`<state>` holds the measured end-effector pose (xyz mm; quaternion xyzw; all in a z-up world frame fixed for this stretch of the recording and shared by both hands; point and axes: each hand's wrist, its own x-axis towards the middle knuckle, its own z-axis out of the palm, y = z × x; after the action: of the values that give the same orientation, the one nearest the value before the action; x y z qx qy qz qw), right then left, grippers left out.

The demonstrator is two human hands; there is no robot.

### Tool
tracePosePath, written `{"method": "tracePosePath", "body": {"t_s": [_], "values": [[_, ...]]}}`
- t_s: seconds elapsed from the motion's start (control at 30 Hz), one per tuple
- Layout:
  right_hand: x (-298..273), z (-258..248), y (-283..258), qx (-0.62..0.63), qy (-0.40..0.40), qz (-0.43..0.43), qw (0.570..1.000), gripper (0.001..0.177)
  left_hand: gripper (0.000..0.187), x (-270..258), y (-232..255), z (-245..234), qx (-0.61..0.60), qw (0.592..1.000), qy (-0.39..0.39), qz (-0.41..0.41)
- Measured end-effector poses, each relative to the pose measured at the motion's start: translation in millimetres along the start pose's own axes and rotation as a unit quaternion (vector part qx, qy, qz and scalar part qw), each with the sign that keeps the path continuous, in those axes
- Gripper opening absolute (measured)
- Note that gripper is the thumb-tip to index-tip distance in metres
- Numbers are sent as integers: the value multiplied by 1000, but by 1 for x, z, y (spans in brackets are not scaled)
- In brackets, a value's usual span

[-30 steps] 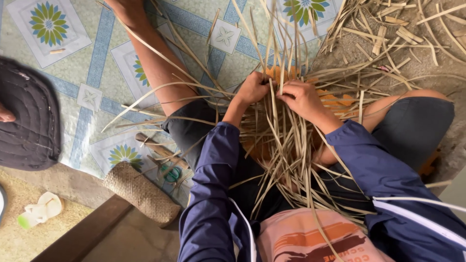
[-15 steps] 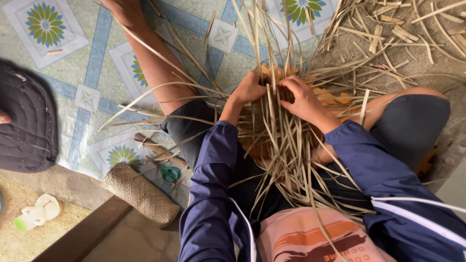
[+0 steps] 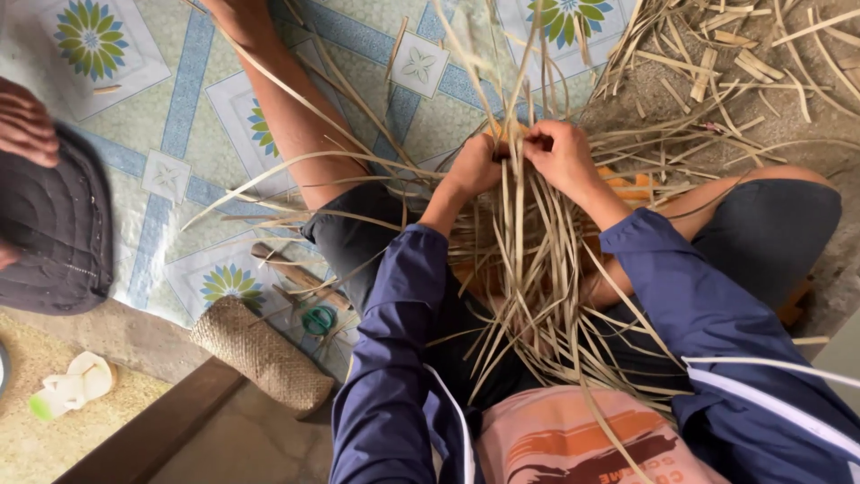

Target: Weaving dried leaf strips into a mat or craft object while sitting on the floor.

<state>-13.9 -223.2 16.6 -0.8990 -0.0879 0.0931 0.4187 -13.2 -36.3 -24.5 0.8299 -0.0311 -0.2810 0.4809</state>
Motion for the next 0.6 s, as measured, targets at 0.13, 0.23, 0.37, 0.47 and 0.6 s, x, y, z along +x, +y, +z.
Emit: {"method": "tracePosePath", "body": {"t_s": [0.13, 0.23, 0.37, 0.47, 0.6], "values": [[38, -56, -57, 78, -242, 155, 955, 21, 23, -2, -1, -5, 36, 999, -18, 12], [70, -90, -59, 535, -68, -161, 826, 20, 23, -16, 15, -17, 51, 994, 25, 94], [31, -52, -48, 348, 177, -55, 919, 11, 21, -10, 11, -20, -8, 996, 35, 78], [-20, 4, -28, 272, 88, 65, 956, 15, 26, 2, -10, -9, -75, 997, 1, 18], [-37, 12, -43, 143, -47, 28, 988, 18, 26, 13, -39, 6, -60, 998, 18, -9]]}}
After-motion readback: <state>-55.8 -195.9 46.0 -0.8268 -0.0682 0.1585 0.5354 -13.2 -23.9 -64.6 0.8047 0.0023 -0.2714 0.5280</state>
